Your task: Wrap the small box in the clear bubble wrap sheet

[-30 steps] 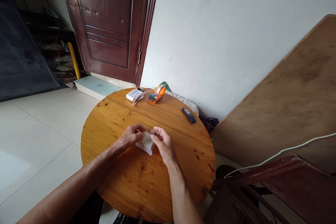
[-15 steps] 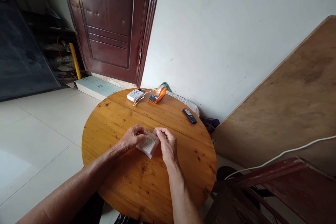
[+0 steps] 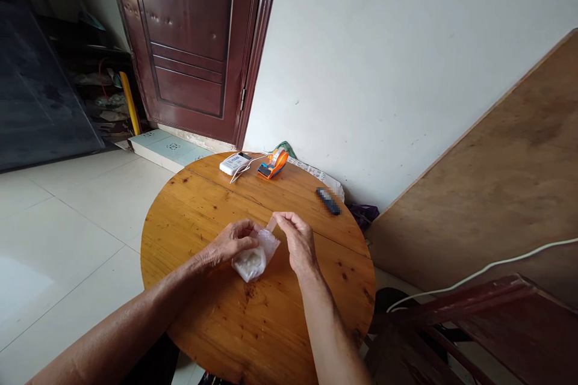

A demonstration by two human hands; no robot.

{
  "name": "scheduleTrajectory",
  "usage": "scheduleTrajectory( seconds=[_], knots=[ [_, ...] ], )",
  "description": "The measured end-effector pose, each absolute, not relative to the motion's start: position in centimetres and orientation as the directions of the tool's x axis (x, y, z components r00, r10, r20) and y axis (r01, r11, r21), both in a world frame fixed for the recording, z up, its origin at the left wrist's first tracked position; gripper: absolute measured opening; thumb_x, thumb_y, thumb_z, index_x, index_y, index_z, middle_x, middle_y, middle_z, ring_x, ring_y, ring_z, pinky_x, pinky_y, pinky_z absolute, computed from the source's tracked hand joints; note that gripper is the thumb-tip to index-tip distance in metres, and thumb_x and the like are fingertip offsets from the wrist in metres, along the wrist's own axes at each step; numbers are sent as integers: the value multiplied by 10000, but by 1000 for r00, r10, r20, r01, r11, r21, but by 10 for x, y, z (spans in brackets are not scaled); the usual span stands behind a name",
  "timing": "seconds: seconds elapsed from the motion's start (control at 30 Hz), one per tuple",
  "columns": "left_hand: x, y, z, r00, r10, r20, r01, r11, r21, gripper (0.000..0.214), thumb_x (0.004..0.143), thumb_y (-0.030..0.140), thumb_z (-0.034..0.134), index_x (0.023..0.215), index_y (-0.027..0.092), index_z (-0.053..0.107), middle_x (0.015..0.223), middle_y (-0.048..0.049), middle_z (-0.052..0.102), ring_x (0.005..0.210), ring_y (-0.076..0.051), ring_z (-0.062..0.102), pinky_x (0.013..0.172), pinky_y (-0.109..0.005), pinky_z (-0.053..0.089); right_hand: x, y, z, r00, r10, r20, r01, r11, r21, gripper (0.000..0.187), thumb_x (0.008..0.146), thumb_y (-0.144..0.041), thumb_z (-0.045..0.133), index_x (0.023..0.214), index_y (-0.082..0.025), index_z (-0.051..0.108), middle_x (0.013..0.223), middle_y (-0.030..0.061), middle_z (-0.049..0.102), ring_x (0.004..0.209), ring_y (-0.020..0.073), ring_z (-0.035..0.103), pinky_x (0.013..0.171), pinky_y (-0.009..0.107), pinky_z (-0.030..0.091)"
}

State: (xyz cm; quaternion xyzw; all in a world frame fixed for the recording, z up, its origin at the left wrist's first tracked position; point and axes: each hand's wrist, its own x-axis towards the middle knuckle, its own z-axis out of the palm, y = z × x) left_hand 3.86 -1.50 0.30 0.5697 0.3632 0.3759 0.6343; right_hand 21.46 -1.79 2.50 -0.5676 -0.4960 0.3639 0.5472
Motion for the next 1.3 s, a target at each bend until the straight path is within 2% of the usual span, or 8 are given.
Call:
scheduleTrajectory(
  seconds=[0.27,0.47,0.63,0.77,0.83,0.97,1.17,1.3],
  knots=[
    [40,-16,-4,542,829,-135,-159,258,953,300,670,368,649,844,124,630,667,3,561,570,-111,478,557,-244,355,226,10,25,293,943,160,208,101,-973,343,668,-517,707,765,-188,694,978,83,746,953,232,628,761,317,446],
    [43,-14,-5,412,880,-237,-177,333,926,386,629,319,685,951,106,693,700,-20,613,627,-134,525,607,-258,388,237,2,0,425,888,176,360,13,-933,477,685,-554,648,993,-190,644,896,66,698,800,212,641,714,331,479],
    [42,-15,-4,374,911,-176,-260,285,923,363,650,381,705,879,99,709,714,-36,631,652,-144,533,622,-256,396,215,-36,25,206,952,226,688,24,-726,438,804,-585,541,1018,-209,615,633,-14,611,599,174,571,605,290,428],
    [43,-14,-9,446,888,-112,-385,303,872,416,706,509,695,799,104,680,704,-47,628,636,-152,550,618,-267,417,186,-51,30,157,972,173,875,-56,-481,549,794,-468,600,1273,-209,540,786,35,700,739,220,646,648,293,407],
    [44,-14,-11,453,884,-120,-414,327,850,473,715,562,690,805,98,679,691,-52,627,634,-159,564,624,-274,432,182,-51,24,180,970,163,897,-94,-433,507,800,-341,577,1284,-196,537,860,62,723,793,227,661,659,291,399],
    [44,-13,-8,416,902,-112,-455,314,834,490,691,561,725,816,89,692,710,-66,647,641,-170,582,646,-293,460,198,-48,12,215,956,199,865,-92,-493,391,796,-213,479,1169,-216,595,806,28,730,705,195,645,626,275,373],
    [41,-8,-5,317,947,-58,-477,212,853,428,685,501,744,824,98,710,780,-74,689,732,-192,610,706,-300,469,227,-43,1,270,928,259,741,-28,-671,302,791,-316,480,1033,-212,628,760,25,733,672,192,636,629,266,408],
    [37,-7,-10,279,959,-53,-344,151,927,445,706,484,714,963,121,732,948,-92,727,891,-238,638,826,-331,473,232,-38,-7,254,935,249,702,-1,-712,301,793,-325,484,1039,-221,621,777,19,739,671,188,639,643,266,425]
  ],
)
